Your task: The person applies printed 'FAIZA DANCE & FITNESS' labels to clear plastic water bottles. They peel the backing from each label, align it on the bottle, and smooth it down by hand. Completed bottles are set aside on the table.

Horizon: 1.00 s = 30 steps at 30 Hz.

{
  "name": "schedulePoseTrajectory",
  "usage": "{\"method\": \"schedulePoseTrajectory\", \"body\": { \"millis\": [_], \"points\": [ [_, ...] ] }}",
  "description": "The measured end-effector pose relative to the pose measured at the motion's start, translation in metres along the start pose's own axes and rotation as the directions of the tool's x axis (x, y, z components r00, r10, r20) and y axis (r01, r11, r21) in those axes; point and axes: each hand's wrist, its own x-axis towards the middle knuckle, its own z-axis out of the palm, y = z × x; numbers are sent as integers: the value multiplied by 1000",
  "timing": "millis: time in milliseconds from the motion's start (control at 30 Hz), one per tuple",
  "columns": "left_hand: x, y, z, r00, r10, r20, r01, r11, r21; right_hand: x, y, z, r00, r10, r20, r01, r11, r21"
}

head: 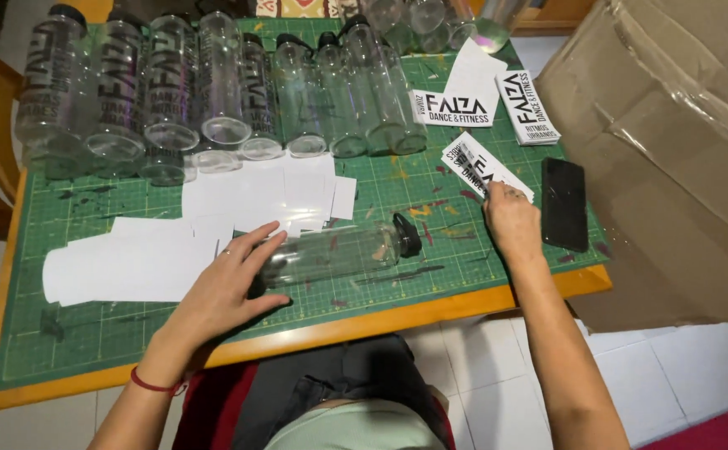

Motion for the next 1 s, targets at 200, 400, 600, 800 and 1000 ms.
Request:
{"method": "schedulePoseTrajectory", "body": {
  "millis": [200,400,600,800,1000],
  "points": [
    [3,0,1,1000,-13,-7,13,1000,20,-5,-2,-30,989,119,-86,-114,991,64],
    [8,-6,2,999,-43,-26,43,999,26,-12,-18,-100,935,192,-297,-84,936,341],
    [13,26,9,854,227,-469,-210,974,90,-37,-67,-157,835,66,-547,183,904,387],
    [31,137,55,982,-22,-188,-160,440,-884,-64,-120,-207,794,0,-607,336,833,440],
    [67,155,74,944,-325,61,58,-18,-998,-74,-131,-239,833,-48,-551,328,845,423]
  ]
}}
